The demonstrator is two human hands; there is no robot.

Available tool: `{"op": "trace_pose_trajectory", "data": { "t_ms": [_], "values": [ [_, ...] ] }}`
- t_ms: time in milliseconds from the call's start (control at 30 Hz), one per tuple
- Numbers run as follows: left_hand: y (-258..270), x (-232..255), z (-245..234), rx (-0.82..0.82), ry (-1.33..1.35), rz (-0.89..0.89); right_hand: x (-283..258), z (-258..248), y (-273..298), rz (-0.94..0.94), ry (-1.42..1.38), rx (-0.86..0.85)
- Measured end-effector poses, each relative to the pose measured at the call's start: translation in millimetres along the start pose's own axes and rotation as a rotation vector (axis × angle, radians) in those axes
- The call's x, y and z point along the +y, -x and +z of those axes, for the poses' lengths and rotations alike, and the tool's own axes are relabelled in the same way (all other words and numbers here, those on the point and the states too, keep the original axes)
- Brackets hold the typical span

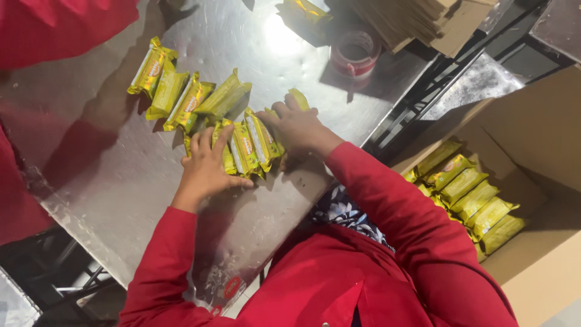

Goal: The person assembles a cardboard box, seals it with red tape, and then packs yellow-wrapped snack bars into it. They arrange the bars in neat rows and fill the box to capacity before closing the flaps.

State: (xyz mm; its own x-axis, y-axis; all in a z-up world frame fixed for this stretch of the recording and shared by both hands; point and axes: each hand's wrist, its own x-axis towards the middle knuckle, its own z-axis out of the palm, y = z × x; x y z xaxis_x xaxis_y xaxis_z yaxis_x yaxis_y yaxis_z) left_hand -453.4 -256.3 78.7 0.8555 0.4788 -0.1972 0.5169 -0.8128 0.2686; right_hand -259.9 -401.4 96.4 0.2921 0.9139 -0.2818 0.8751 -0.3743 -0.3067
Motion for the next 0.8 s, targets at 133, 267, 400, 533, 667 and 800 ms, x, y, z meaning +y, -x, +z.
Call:
{"op": "trace_pose_trajectory", "data": {
  "t_ms": [133, 267, 400, 533, 667, 800],
  "values": [
    [17, 10, 10, 0.124, 0.058, -0.02, -1, 3, 23, -0.048, -0.059, 0.162],
    [35, 30, 22, 0.195, 0.049, 0.03, 6, 9, 65, -0.046, -0.16, 0.251],
    [37, 83, 22, 0.283, -0.015, 0.198, 39, 26, 121, -0.003, -0.019, 0.601],
    [3, 168, 33, 0.443, 0.011, 0.577, 99, 40, 204, 0.277, 0.096, 0.795],
    [-60, 283, 67, 0.452, 0.15, 1.051, 159, 55, 304, 0.629, 0.215, 0.896],
    [-103, 409, 126, 0.43, 0.102, 1.284, 215, 87, 374, 0.966, 0.317, 0.948]
  ]
}}
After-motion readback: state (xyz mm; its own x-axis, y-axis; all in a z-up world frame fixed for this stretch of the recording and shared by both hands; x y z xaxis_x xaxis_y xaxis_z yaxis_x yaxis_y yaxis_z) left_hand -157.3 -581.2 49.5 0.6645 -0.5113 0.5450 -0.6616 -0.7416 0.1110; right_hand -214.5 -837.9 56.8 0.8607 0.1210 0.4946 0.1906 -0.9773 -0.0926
